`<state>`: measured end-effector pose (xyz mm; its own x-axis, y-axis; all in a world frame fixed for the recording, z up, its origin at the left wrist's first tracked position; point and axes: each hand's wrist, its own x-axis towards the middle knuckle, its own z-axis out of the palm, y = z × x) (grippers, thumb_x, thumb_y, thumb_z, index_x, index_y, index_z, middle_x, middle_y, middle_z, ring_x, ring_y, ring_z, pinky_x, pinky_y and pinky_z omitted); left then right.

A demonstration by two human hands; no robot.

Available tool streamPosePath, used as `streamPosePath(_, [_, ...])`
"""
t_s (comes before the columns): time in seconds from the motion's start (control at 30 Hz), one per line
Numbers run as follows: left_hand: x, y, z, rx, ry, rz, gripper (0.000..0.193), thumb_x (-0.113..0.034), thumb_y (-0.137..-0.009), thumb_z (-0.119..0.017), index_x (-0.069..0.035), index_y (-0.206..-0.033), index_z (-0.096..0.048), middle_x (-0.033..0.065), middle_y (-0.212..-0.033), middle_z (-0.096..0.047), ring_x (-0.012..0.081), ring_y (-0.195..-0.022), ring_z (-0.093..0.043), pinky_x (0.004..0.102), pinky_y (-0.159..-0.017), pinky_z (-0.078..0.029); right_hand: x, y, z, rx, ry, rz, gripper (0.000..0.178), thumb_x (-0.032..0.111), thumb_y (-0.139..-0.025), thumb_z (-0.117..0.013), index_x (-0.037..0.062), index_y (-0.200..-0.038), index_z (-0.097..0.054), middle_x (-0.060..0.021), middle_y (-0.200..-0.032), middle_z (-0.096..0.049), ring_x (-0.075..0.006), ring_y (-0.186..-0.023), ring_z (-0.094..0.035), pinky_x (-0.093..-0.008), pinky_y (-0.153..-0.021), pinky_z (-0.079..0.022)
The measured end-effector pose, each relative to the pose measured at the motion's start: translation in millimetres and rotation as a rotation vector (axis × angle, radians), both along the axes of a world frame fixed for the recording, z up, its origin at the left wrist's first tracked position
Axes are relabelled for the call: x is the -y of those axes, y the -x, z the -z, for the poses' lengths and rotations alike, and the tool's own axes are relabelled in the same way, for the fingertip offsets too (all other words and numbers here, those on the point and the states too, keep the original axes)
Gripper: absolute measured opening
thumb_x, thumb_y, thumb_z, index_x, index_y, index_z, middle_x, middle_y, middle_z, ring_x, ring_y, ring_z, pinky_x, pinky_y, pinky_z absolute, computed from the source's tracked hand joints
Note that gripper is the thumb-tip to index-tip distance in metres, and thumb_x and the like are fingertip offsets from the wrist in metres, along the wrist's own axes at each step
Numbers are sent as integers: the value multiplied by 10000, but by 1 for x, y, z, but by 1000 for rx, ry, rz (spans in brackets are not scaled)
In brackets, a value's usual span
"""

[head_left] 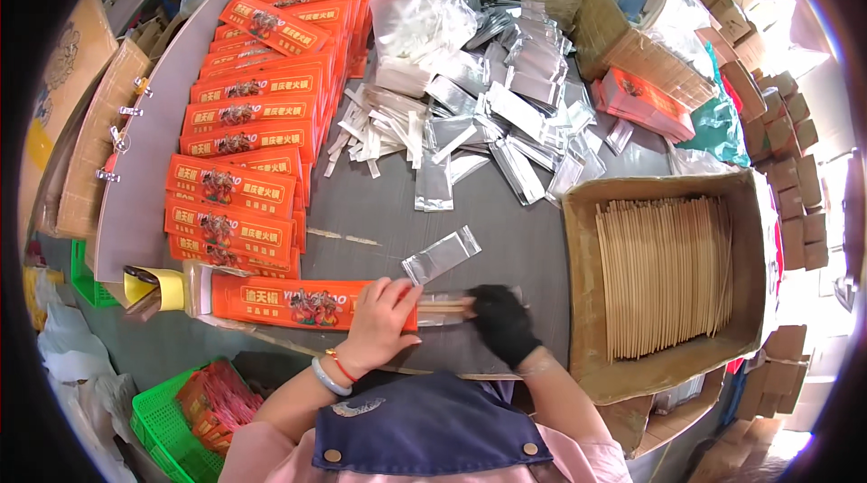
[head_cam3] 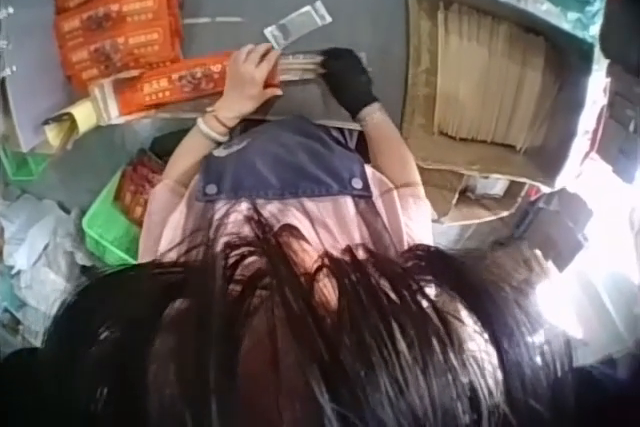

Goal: Packaging bundles of wooden sticks into plastic sleeves and then into red cardboard boxes.

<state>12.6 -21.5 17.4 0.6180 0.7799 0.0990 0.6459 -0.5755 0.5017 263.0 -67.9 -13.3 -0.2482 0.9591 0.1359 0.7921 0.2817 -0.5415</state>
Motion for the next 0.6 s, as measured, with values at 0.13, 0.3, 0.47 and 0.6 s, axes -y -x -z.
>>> streamPosePath(0.13, [-4, -1, 10, -12, 17, 33, 727, -236, -569, -865, -51, -1219, -596, 89, -1200, -562, 299, -1118, -497, 421, -958, -428, 15, -4, 7, -207, 160, 334, 279, 75, -756, -708, 37, -1020, -624, -158, -883, -627, -339, -848, -621, -420, -769, -502])
streamPosePath(0.3, [-19, -5, 11, 57, -54, 85, 520, -206, -651, -808, -97, -1129, -635, 111, -1070, -575, 304, -1023, -524, 414, -881, -452, 0, 64, -4, -611, 229, 99, 522, 132, -715, -806, 74, -1170, -555, -96, -1132, -571, -269, -1029, -571, -382, -832, -485])
streamPosePath(0.47, [-40, -1, -31, -202, 11, 358, 310, -142, -656, -745, -123, -949, -645, 107, -994, -556, 305, -924, -532, 415, -780, -453, -3, 24, -36, 166, 61, 56, 701, 434, -623, -834, 152, -1207, -570, -54, -1158, -570, -250, -1097, -526, -516, -933, -362])
streamPosePath(0.6, [-108, 46, -80, -121, -108, 298, 246, -92, -635, -729, -80, -862, -633, 141, -1018, -555, 332, -951, -550, 468, -815, -466, 5, -8, -56, 40, -19, 283, 640, 399, -599, -857, 123, -1113, -594, -72, -1059, -588, -279, -1012, -561, -488, -925, -375])
